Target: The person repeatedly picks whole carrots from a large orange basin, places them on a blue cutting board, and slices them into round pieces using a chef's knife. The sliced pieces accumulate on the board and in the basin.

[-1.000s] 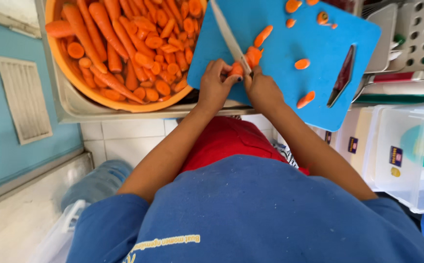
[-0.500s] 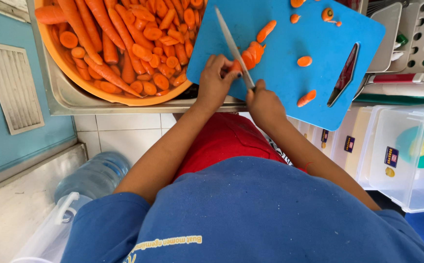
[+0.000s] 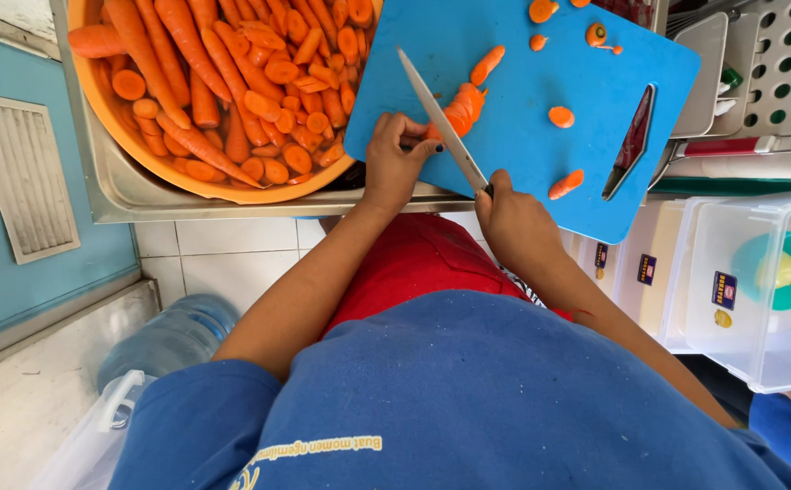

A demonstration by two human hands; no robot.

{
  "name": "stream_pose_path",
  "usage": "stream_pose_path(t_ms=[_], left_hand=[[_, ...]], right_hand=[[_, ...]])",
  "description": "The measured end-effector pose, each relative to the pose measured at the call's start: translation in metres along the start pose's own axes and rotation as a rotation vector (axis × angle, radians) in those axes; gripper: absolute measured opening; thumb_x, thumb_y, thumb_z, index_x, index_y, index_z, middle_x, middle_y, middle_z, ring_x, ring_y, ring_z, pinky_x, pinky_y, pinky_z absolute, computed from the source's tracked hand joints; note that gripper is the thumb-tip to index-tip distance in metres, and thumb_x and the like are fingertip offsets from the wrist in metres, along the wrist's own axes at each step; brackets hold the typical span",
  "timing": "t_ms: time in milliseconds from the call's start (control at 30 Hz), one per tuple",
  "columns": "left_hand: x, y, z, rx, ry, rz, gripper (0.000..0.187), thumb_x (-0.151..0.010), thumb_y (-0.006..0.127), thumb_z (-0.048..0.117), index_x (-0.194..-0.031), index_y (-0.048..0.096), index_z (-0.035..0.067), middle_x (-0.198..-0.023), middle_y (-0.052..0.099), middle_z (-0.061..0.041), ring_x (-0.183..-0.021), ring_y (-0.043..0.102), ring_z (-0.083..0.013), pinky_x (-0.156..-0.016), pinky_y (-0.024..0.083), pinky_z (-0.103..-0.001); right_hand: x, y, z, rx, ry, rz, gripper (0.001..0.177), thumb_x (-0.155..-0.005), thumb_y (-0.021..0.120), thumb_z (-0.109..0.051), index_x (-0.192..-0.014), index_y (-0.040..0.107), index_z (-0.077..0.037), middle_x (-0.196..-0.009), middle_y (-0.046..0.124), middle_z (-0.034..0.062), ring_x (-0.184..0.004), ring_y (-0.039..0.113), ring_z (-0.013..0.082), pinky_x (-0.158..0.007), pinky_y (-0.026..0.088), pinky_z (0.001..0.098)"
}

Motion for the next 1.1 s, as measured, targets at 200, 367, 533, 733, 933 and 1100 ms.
stream_pose_path(t_ms=[200, 367, 533, 733, 933, 1100], left_hand=[[0.001, -0.001, 0.004, 0.022, 0.036, 0.02, 0.026, -0.073, 0.079, 0.018, -0.084, 0.058, 0.008, -0.082, 0.05, -0.003, -0.073, 0.066, -0.0185, -0.061, 0.057, -0.024], [0.001, -0.001, -0.002, 0.012, 0.067, 0.063, 0.024, -0.072, 0.079, 0.02, -0.083, 0.06, 0.01, -0.08, 0.051, -0.002, -0.073, 0.066, -0.0187, -0.06, 0.057, -0.024], [-0.004, 0.001, -0.01, -0.024, 0.067, 0.069, 0.018, -0.072, 0.078, 0.014, -0.085, 0.066, 0.016, -0.079, 0.053, -0.001, -0.073, 0.065, -0.018, -0.063, 0.058, -0.027], [0.007, -0.002, 0.006, 0.035, 0.034, 0.003, 0.016, -0.079, 0.069, 0.006, -0.092, 0.06, 0.01, -0.086, 0.054, -0.006, -0.079, 0.065, -0.02, -0.064, 0.058, -0.024], [0.01, 0.001, 0.019, 0.063, 0.067, -0.008, 0.023, -0.079, 0.07, 0.007, -0.096, 0.055, 0.004, -0.093, 0.049, -0.009, -0.082, 0.064, -0.0238, -0.069, 0.06, -0.025], [0.011, 0.002, 0.027, 0.04, 0.036, -0.058, 0.019, -0.083, 0.067, 0.008, -0.097, 0.054, 0.006, -0.096, 0.049, -0.009, -0.087, 0.062, -0.0241, -0.076, 0.061, -0.028]], right_hand=[[-0.008, 0.004, -0.005, 0.107, 0.008, 0.005, 0.031, -0.098, 0.033, -0.026, -0.107, 0.046, 0.001, -0.078, 0.062, 0.0282, -0.076, 0.065, 0.0422, -0.063, 0.055, 0.0485], [-0.081, 0.05, 0.003, 0.022, -0.025, 0.07, 0.035, -0.097, 0.036, -0.033, -0.108, 0.043, 0.0, -0.08, 0.062, 0.0263, -0.08, 0.064, 0.045, -0.066, 0.052, 0.0524], [-0.077, 0.023, -0.004, -0.078, -0.076, 0.116, 0.037, -0.096, 0.035, -0.029, -0.113, 0.047, 0.002, -0.083, 0.062, 0.0279, -0.083, 0.064, 0.0454, -0.066, 0.052, 0.0537], [-0.052, 0.028, 0.003, -0.039, -0.061, 0.112, 0.034, -0.097, 0.036, -0.031, -0.107, 0.047, -0.001, -0.077, 0.062, 0.0254, -0.076, 0.064, 0.0431, -0.059, 0.052, 0.0504], [-0.042, 0.014, 0.0, -0.053, -0.066, 0.142, 0.033, -0.097, 0.036, -0.031, -0.106, 0.047, -0.002, -0.074, 0.062, 0.0244, -0.073, 0.065, 0.0415, -0.057, 0.052, 0.0498], [-0.021, 0.0, -0.005, -0.027, -0.063, 0.085, 0.033, -0.097, 0.035, -0.031, -0.107, 0.047, -0.002, -0.07, 0.061, 0.0237, -0.069, 0.065, 0.0402, -0.053, 0.051, 0.0476]])
Point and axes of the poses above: each hand's wrist, its own x-axis away from the middle knuckle, its own y-axis out of the palm, z = x × y, the point moved 10 cm from there along -x, towards the middle knuckle
